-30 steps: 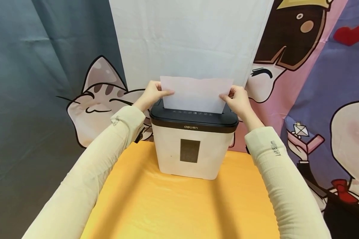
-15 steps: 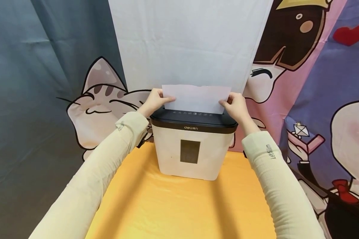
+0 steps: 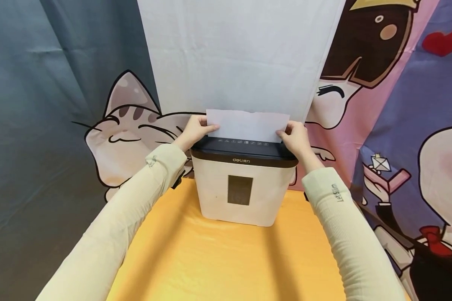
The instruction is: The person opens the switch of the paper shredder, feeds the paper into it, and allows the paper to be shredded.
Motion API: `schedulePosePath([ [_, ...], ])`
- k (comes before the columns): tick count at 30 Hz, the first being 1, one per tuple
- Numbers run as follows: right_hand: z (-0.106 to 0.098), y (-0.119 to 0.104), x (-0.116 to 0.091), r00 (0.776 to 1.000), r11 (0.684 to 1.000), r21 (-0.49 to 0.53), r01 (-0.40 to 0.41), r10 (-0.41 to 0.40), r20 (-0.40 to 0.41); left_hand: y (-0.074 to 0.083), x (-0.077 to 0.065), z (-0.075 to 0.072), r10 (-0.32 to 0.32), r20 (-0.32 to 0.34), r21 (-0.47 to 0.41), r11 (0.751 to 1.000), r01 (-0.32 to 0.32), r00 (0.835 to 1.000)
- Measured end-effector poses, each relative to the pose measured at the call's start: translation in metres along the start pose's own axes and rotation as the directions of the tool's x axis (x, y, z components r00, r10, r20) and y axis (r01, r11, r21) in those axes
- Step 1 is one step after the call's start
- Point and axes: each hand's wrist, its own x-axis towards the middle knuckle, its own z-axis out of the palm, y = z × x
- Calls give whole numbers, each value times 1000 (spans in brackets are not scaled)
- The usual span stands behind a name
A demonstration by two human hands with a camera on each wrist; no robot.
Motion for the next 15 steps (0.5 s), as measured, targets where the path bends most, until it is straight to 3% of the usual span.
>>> schedulePosePath([
  [7, 1, 6, -3, 1000, 1000, -16, -12, 13, 11, -3, -1, 0, -11, -12, 91, 996, 12, 1000],
  [15, 2, 4, -2, 999, 1000, 24, -8, 9, -38, -4, 0, -3, 39, -45, 89, 995, -35, 998],
])
